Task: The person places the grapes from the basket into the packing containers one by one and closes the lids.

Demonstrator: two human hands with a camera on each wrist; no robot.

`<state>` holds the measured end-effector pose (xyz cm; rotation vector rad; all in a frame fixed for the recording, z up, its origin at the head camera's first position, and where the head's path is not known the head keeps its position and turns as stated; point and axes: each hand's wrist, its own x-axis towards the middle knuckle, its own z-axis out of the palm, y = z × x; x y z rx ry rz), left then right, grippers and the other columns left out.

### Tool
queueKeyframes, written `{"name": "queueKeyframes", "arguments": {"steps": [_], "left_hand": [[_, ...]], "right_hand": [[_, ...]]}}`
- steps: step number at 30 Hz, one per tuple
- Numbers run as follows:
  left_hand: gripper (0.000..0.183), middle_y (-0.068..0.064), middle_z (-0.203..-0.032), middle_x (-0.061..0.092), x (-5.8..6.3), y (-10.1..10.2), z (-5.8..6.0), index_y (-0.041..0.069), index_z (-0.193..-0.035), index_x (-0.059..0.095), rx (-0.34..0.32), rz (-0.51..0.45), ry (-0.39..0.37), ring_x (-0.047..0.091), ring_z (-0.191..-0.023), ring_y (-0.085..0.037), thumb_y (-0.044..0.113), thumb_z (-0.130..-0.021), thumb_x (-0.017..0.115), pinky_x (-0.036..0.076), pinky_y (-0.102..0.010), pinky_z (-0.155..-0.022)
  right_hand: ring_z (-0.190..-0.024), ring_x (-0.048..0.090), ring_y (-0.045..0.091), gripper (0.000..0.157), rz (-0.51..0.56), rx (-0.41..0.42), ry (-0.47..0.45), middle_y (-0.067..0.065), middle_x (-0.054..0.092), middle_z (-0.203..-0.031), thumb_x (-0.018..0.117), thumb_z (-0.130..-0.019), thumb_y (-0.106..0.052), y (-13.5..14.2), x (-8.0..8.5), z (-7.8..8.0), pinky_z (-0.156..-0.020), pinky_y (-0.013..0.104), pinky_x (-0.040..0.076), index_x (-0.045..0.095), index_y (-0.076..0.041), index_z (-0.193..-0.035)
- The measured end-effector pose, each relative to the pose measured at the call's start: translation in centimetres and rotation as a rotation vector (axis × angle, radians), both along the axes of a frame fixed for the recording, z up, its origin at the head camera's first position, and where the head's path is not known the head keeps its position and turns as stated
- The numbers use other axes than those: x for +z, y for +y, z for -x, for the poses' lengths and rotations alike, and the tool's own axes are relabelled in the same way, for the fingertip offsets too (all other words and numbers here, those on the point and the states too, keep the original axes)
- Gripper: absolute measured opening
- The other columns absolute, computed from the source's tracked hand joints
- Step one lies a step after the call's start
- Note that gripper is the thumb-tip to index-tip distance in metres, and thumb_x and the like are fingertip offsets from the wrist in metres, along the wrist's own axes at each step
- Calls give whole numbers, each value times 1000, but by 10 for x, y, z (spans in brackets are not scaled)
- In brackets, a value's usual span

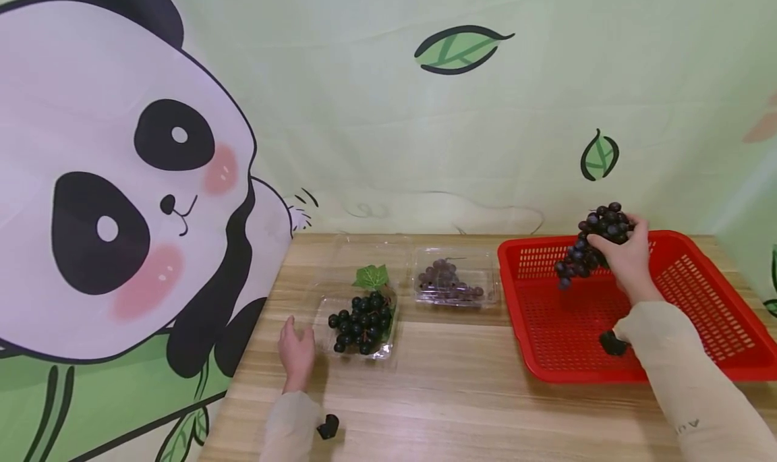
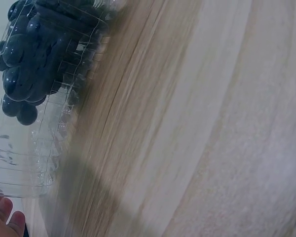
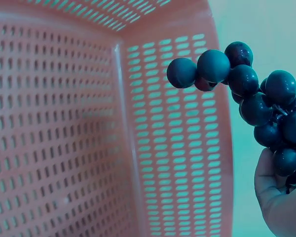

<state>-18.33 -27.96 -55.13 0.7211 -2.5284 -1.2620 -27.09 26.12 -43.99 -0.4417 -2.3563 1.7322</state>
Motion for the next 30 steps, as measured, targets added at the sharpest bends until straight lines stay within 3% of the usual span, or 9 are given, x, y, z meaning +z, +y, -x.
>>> {"name": "queueKeyframes", "arguments": {"steps": [10,22,27,30], "left_hand": [[54,-29,-135,31,0,2,-1,-7,-132,30,1,11,28,28,-124,-43,14,-85,46,22,-49,-105],[55,-28,-138,27,0,4,-1,-5,-134,28,5,-26,13,25,-126,-43,14,-86,46,20,-50,-107],[55,-28,-137,29,2,6,-2,-6,-134,28,13,-19,20,26,-126,-43,13,-85,46,20,-50,-106],[55,-29,-136,29,2,7,-3,-7,-133,29,15,-15,25,26,-125,-43,12,-85,46,21,-50,-106]], "right_hand": [[-125,22,25,76,62,-15,21,13,19,-136,59,-81,-28,-18,18,4,-103,45,31,8,-22,-137],[-123,27,25,70,150,39,45,9,25,-131,60,-81,-26,-47,41,0,-102,44,33,13,-27,-133],[-120,29,25,70,192,80,65,9,25,-130,62,-80,-25,-59,50,-2,-96,41,36,15,-28,-132],[-117,32,24,70,201,96,82,7,27,-126,63,-80,-25,-65,54,-4,-87,32,41,16,-27,-132]]}}
